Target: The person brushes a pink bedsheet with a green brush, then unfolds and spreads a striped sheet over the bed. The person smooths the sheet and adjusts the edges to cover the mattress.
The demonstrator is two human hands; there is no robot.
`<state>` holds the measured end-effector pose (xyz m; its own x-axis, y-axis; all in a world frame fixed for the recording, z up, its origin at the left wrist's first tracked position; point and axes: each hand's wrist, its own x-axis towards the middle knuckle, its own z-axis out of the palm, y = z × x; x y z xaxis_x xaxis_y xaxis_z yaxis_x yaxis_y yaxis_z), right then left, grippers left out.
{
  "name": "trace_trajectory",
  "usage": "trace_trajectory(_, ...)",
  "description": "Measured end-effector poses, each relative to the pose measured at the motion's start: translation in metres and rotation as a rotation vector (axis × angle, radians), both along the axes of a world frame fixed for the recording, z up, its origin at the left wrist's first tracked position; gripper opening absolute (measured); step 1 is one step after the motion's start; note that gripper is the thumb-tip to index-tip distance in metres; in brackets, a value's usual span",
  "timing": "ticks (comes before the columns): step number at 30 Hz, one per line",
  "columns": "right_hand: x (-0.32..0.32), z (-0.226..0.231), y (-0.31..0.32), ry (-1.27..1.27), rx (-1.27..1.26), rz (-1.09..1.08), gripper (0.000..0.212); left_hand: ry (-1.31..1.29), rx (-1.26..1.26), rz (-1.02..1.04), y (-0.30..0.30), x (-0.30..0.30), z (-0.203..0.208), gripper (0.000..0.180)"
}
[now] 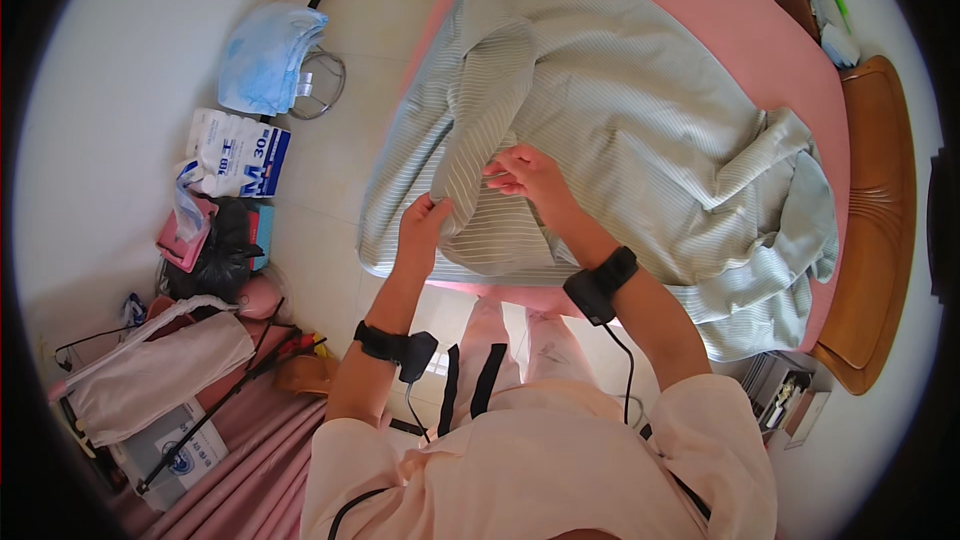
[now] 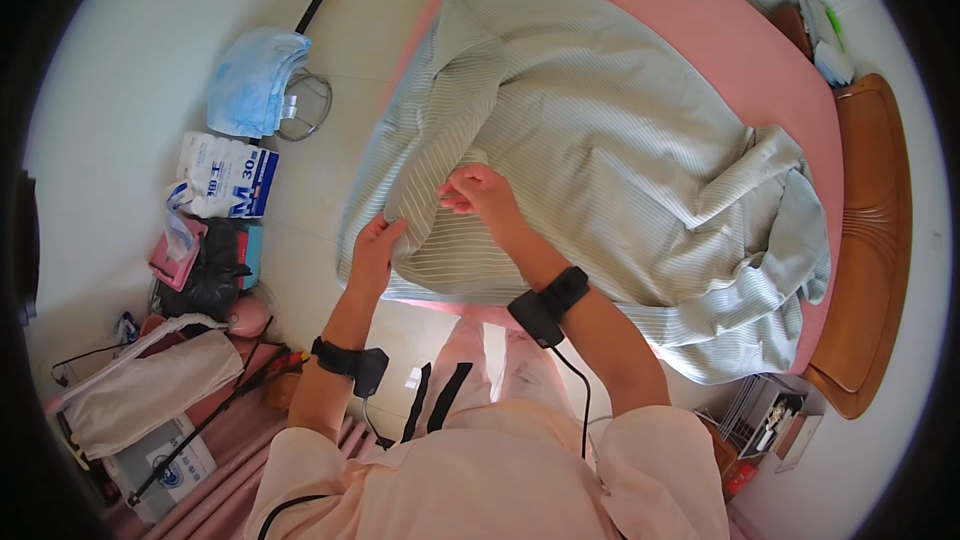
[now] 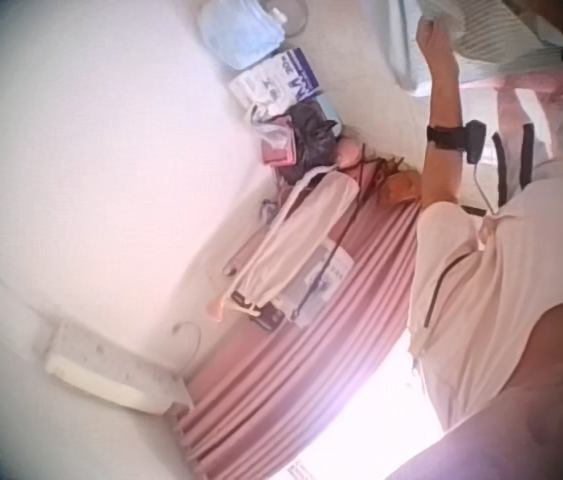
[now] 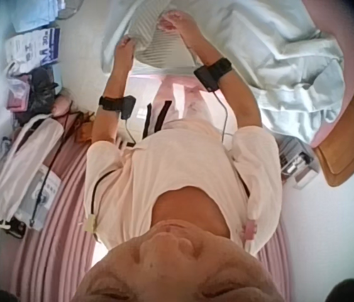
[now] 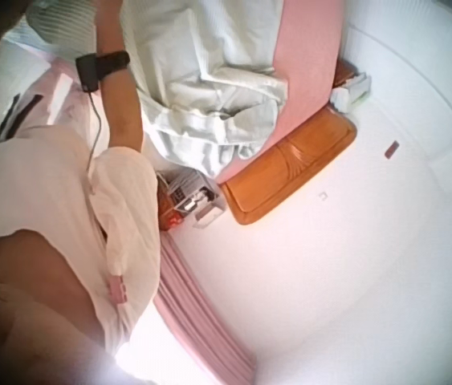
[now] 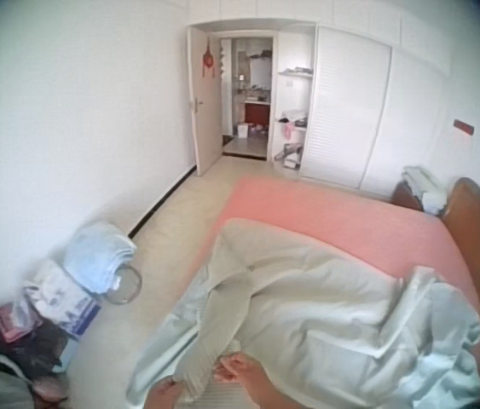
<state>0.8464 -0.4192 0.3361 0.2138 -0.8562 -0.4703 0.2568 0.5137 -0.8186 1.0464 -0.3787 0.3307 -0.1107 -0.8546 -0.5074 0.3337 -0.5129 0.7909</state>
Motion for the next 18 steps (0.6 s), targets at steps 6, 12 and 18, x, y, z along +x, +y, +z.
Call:
trace_trajectory(6, -0.030, -0.031, 0.036, 0.228, 0.039, 0.079, 0.021, 0.274, 0.153, 0.016, -0.005, 0.021, 0.002, 0.033)
trace_trajectory(12, -0.043, -0.073, 0.079, 0.259, -0.074, 0.111, 0.017, 0.375, 0.088, -0.129, -0.006, 0.030, -0.008, 0.033)
trace_trajectory(18, -0.038, -0.084, 0.092, 0.200, -0.137, 0.070, 0.016, 0.307, 0.055, -0.182, -0.007, 0.029, 0.001, 0.030)
